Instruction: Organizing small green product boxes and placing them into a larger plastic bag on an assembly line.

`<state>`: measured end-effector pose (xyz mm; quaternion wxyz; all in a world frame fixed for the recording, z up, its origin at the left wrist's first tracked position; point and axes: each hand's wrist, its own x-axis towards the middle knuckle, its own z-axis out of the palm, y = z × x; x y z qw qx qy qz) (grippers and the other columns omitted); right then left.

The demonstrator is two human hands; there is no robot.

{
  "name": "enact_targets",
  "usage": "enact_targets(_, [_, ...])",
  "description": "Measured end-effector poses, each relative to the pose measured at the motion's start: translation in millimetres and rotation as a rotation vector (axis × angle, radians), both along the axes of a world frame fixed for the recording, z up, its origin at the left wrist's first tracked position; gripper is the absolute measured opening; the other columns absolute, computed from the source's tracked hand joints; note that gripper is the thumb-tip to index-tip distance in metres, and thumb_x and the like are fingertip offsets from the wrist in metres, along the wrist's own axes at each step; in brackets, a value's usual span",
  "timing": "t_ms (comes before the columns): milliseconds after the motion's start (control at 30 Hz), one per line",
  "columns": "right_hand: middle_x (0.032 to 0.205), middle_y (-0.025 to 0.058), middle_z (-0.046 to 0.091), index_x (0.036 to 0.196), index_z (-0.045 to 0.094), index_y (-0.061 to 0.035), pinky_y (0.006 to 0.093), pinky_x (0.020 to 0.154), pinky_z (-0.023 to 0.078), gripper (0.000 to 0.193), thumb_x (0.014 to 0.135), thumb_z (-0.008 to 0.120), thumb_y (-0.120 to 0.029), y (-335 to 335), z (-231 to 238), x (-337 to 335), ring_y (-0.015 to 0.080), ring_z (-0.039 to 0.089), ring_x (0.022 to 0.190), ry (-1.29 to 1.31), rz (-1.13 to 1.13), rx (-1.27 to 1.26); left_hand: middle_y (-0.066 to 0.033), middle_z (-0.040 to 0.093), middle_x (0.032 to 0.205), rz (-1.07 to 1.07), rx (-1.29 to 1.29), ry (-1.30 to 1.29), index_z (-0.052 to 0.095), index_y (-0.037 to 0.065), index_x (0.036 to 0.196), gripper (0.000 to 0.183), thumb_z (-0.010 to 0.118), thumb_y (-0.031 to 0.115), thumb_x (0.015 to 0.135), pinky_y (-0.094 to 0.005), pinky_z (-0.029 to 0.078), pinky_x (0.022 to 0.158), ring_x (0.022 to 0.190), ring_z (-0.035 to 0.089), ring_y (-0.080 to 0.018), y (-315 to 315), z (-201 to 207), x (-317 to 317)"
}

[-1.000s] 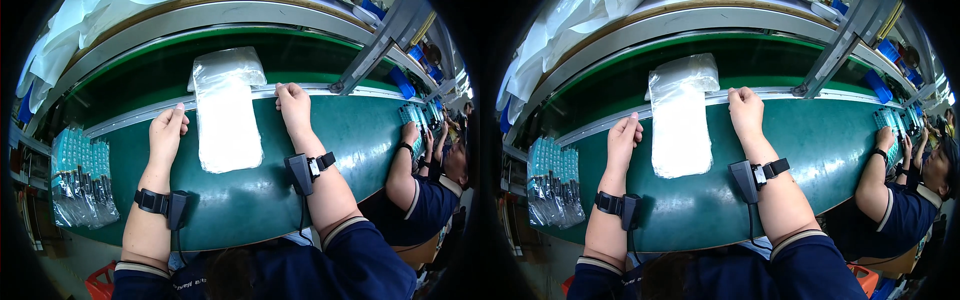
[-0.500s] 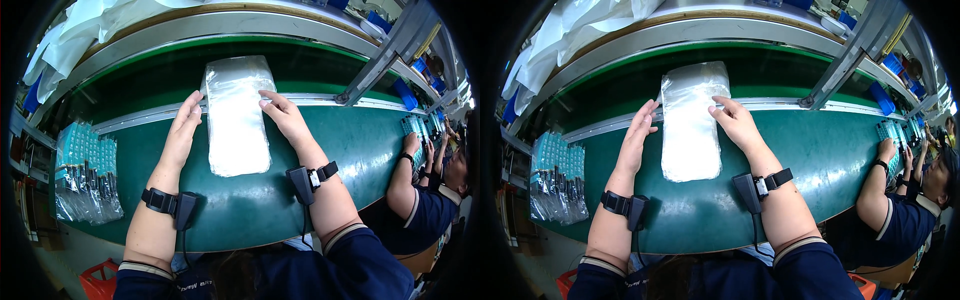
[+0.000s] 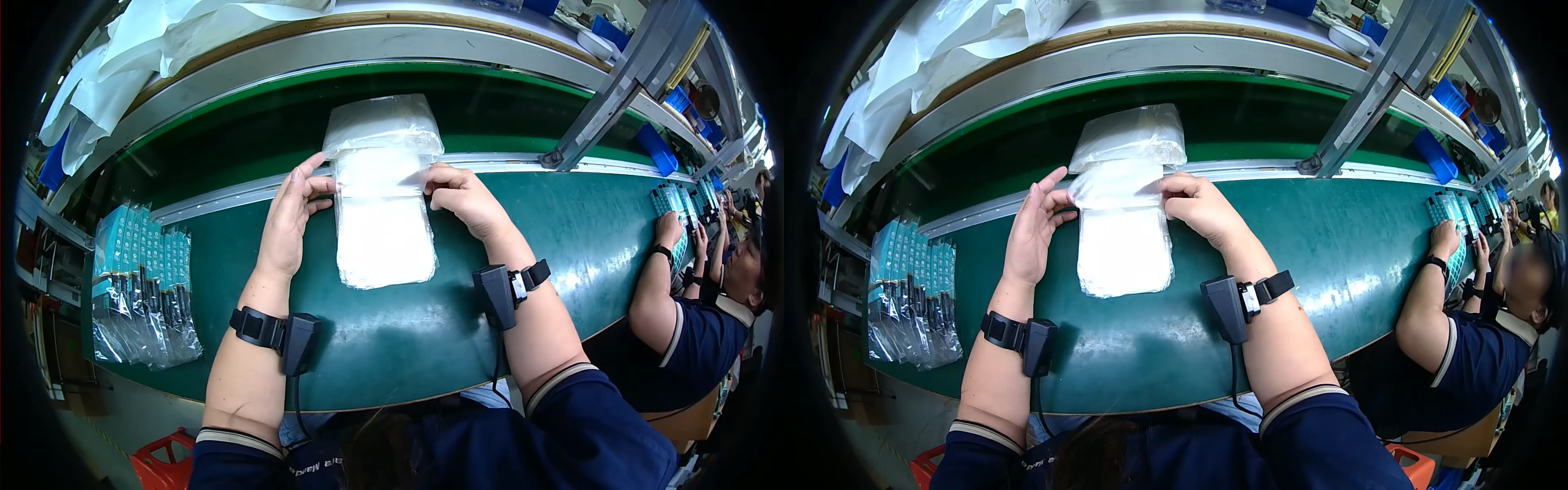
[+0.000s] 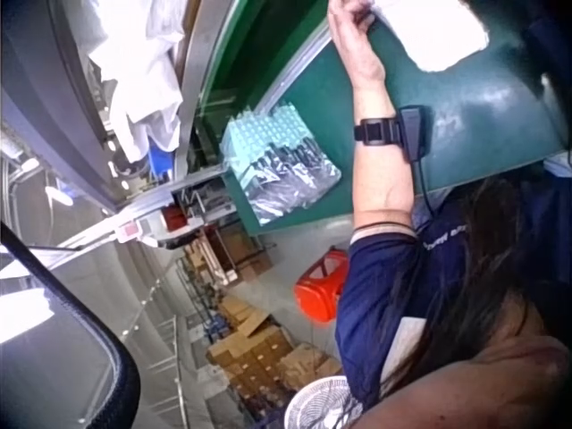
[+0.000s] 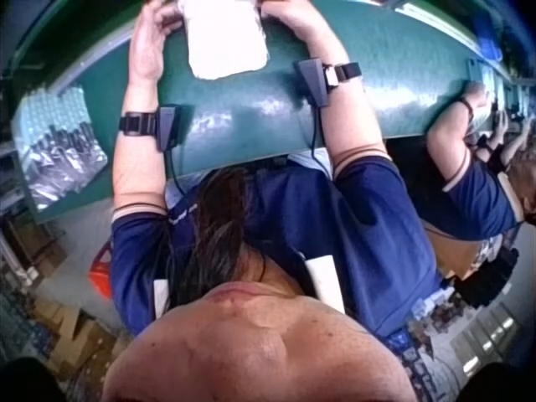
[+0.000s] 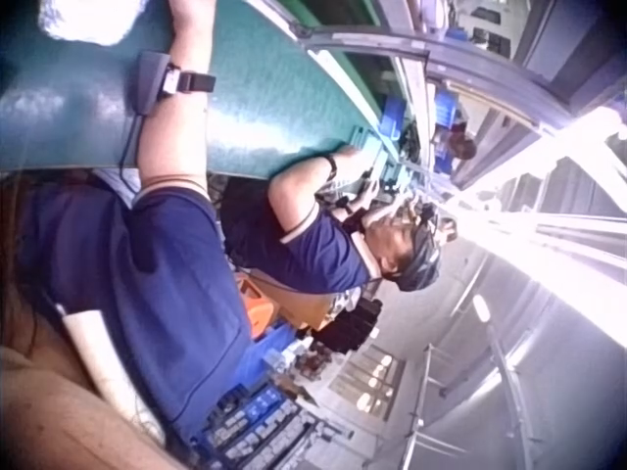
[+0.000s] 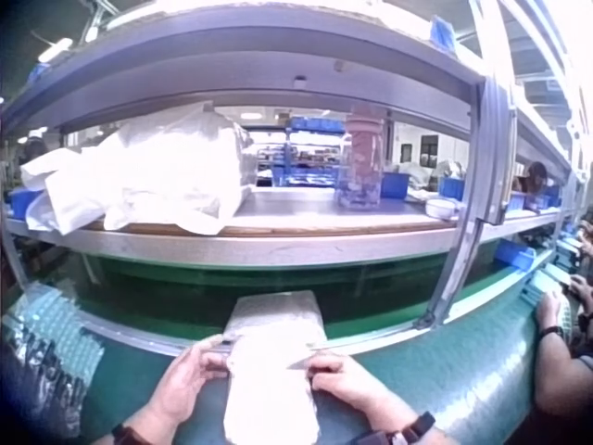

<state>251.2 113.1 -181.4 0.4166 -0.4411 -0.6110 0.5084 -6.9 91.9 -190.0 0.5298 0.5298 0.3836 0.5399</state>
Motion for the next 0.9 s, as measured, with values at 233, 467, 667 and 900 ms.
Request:
enact_targets(233, [0.083, 0.004, 0.061, 0.073, 0.071, 0.0001, 0.0223, 0.072, 0.038, 0.026, 0.066, 0.047, 0.006, 6.8, -3.8, 11.3, 0.0144, 0.052, 0.08, 0.013, 0.072, -0.067, -0.0043, 0.064, 0.087, -0.002, 0.023, 0.277, 0.072, -0.001, 0.093, 0.033, 0.059, 0.029, 0.097, -0.0291, 0.046, 0.084, 0.085, 0.058, -0.0139, -5.1, 0.7, 1.5])
enact_targets(467, [0.083, 0.003, 0.065, 0.075, 0.068, -0.0013, 0.0222, 0.072, 0.041, 0.02, 0.072, 0.049, 0.005, 7.7, -7.6, 8.4, 0.0119, 0.054, 0.077, 0.067, -0.052, -0.092, -0.0046, 0.061, 0.116, 0.127, 0.286, 0.496, 0.071, 0.004, 0.104, 0.02, 0.063, 0.019, 0.093, -0.0286, 0.045, 0.092, 0.099, 0.059, -0.0141, 0.0, -6.7, -0.7])
enact_targets(667, [0.09, 0.0037, 0.067, 0.092, 0.068, -0.0004, 0.0222, 0.074, 0.043, 0.023, 0.076, 0.053, 0.005, 11.2, -15.1, 8.3, 0.0106, 0.056, 0.081, 0.176, -0.143, -0.053, -0.0084, 0.054, 0.135, 0.114, 0.277, 0.46, 0.067, 0.008, 0.117, 0.03, 0.066, 0.021, 0.09, -0.0367, 0.035, 0.109, 0.128, 0.048, -0.0246, -3.3, -2.5, 6.2])
enact_targets(900, [0.102, 0.0081, 0.068, 0.11, 0.064, 0.0017, 0.0235, 0.073, 0.047, 0.03, 0.081, 0.055, 0.001, 5.9, -9.3, -1.2, 0.0125, 0.062, 0.088, 0.098, -0.253, -0.017, -0.0159, 0.034, 0.152, 0.064, 0.143, 0.42, 0.049, 0.008, 0.139, 0.048, 0.061, 0.025, 0.095, -0.0391, 0.029, 0.114, 0.14, 0.034, -0.0283, -2.8, -14.1, 7.4])
